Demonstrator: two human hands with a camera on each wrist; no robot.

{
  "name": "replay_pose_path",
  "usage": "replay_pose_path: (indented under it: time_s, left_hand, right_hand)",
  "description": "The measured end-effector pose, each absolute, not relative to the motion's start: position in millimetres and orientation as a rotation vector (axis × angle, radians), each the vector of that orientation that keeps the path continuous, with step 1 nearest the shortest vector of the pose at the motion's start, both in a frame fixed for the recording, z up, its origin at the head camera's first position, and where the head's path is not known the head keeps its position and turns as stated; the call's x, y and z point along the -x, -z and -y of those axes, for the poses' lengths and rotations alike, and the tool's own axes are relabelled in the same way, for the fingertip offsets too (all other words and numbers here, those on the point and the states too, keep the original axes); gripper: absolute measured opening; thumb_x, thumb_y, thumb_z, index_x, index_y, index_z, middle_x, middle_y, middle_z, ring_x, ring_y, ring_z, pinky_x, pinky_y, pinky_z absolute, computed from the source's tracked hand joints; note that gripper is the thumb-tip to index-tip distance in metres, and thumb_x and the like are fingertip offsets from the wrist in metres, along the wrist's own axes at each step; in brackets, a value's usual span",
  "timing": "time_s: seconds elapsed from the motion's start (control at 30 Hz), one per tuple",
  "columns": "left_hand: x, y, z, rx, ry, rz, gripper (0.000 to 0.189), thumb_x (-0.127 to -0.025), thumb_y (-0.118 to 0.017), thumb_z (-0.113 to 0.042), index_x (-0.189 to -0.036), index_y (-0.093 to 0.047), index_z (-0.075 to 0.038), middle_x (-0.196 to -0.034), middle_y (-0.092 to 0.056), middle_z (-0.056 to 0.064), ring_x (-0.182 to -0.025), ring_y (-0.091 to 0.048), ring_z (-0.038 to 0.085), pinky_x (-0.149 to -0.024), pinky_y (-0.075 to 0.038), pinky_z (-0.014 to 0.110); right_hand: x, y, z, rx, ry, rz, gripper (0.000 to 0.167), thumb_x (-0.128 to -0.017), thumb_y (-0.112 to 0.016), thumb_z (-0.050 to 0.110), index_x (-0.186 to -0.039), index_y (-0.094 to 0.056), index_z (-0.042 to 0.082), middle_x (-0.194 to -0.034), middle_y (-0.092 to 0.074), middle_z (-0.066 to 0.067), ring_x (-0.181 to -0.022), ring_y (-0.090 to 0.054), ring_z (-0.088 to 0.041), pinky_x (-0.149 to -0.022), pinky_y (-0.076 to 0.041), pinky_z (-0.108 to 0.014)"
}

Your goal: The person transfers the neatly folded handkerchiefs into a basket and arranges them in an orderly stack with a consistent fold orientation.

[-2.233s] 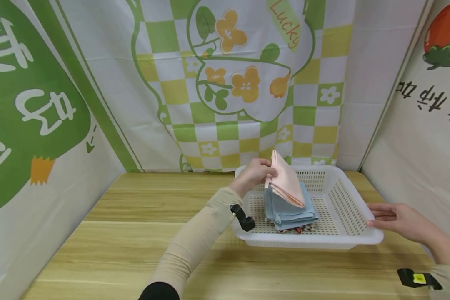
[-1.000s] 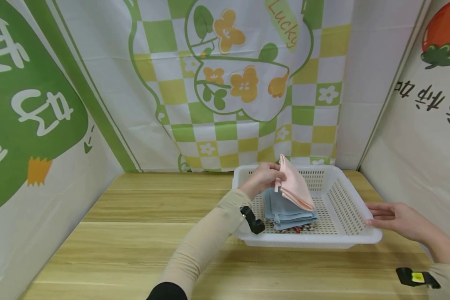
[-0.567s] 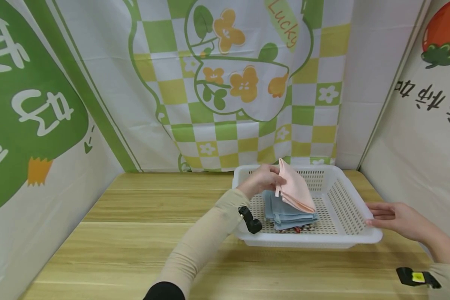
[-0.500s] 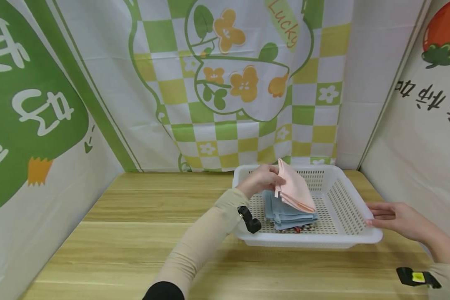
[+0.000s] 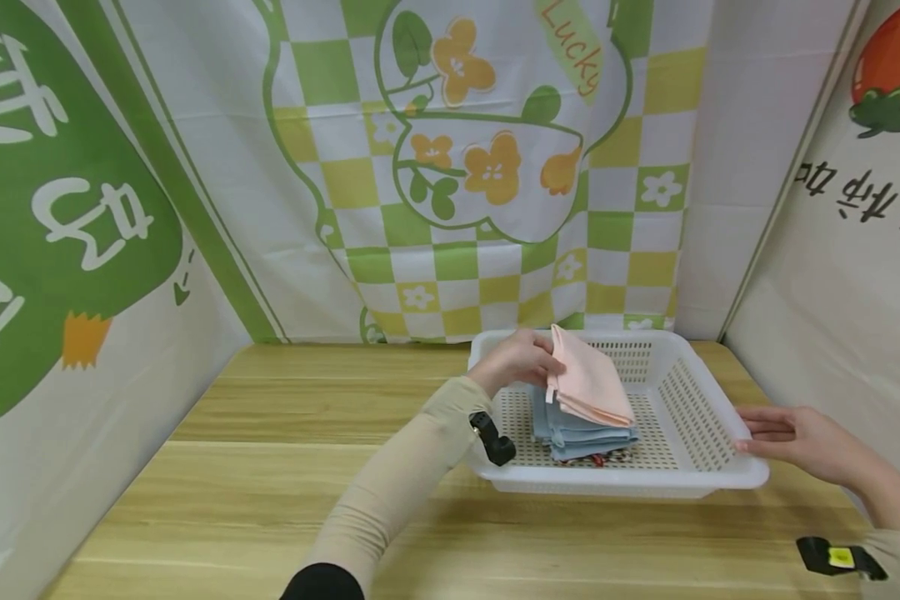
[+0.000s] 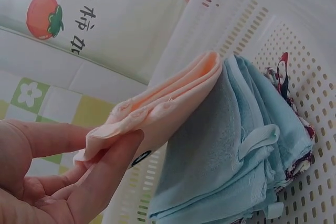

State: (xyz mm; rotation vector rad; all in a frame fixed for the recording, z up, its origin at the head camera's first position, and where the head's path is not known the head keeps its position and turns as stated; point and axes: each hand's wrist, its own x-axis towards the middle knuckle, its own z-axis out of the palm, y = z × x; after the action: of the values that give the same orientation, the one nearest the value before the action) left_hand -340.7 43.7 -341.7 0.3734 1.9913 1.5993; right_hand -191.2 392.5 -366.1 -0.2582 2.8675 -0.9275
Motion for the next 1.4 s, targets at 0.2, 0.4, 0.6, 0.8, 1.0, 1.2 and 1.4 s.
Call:
replay_pose_path:
  time_s: [0.2,0.4,0.6,0.8,1.0,1.2,1.4]
  left_hand:
    - [340,341,-41,-0.355,-1.579,-2.012,0.022,-0.084,-0.064,0.006,-0.067,-0.052,-0.002,-0.067,-0.061,0.007,-0.058,-0.063,0.017,-0.063,-0.057,0.031]
    - [340,342,-39,-0.349,-1.581,-2.007,0.015,-0.083,-0.064,0.007,-0.072,-0.057,0.001,-0.067,-0.063,0.009,-0.057,-0.064,0.018,-0.066,-0.059,0.035]
    - [339,342,-36,-0.362,-1.544,-2.056,0.005,-0.082,-0.066,0.006,-0.08,-0.062,0.006,-0.086,-0.069,0.027,-0.062,-0.068,0.023,-0.071,-0.058,0.04]
    - [340,343,-35,-0.348,-1.533,-2.066,0.005,-0.082,-0.067,0.006,-0.083,-0.063,0.007,-0.086,-0.069,0.027,-0.07,-0.071,0.029,-0.075,-0.057,0.044]
    - [342,343,-35,-0.347,-1.474,-2.124,0.005,-0.081,-0.069,0.003,-0.082,-0.064,0.005,-0.077,-0.07,0.021,-0.063,-0.069,0.023,-0.079,-0.056,0.046]
    - [341,341,-33,-0.336,-1.462,-2.136,0.007,-0.081,-0.069,0.004,-0.087,-0.066,0.006,-0.079,-0.07,0.023,-0.062,-0.068,0.022,-0.079,-0.056,0.045]
    - [340,340,-30,-0.363,-1.466,-2.138,0.01,-0.082,-0.067,0.003,-0.092,-0.068,0.008,-0.081,-0.07,0.025,-0.064,-0.068,0.024,-0.08,-0.056,0.046]
  right_hand:
    - [190,365,-392,0.259,0.943,-2.858,0.063,-0.091,-0.065,0.025,-0.13,-0.043,-0.019,-0.115,-0.061,-0.03,-0.084,-0.057,0.012,-0.07,-0.054,-0.02]
    - [189,365,-392,0.249,0.941,-2.857,0.063,-0.091,-0.065,0.025,-0.13,-0.042,-0.018,-0.116,-0.061,-0.03,-0.084,-0.057,0.012,-0.07,-0.053,-0.02]
    - [189,365,-392,0.251,0.946,-2.854,0.063,-0.091,-0.065,0.025,-0.13,-0.042,-0.019,-0.116,-0.061,-0.03,-0.084,-0.056,0.013,-0.07,-0.053,-0.02]
    - [190,364,-391,0.24,0.926,-2.859,0.064,-0.091,-0.065,0.026,-0.13,-0.042,-0.018,-0.116,-0.061,-0.03,-0.084,-0.057,0.012,-0.07,-0.054,-0.02]
    - [190,365,-392,0.256,0.933,-2.855,0.063,-0.091,-0.064,0.025,-0.13,-0.042,-0.019,-0.116,-0.061,-0.03,-0.084,-0.058,0.011,-0.07,-0.055,-0.022]
    - [191,365,-393,0.261,0.949,-2.845,0.063,-0.091,-0.064,0.024,-0.13,-0.042,-0.02,-0.116,-0.061,-0.03,-0.084,-0.058,0.011,-0.071,-0.053,-0.019]
    - [191,367,-394,0.258,0.947,-2.845,0.063,-0.091,-0.064,0.025,-0.13,-0.041,-0.019,-0.116,-0.061,-0.03,-0.085,-0.059,0.01,-0.07,-0.053,-0.019]
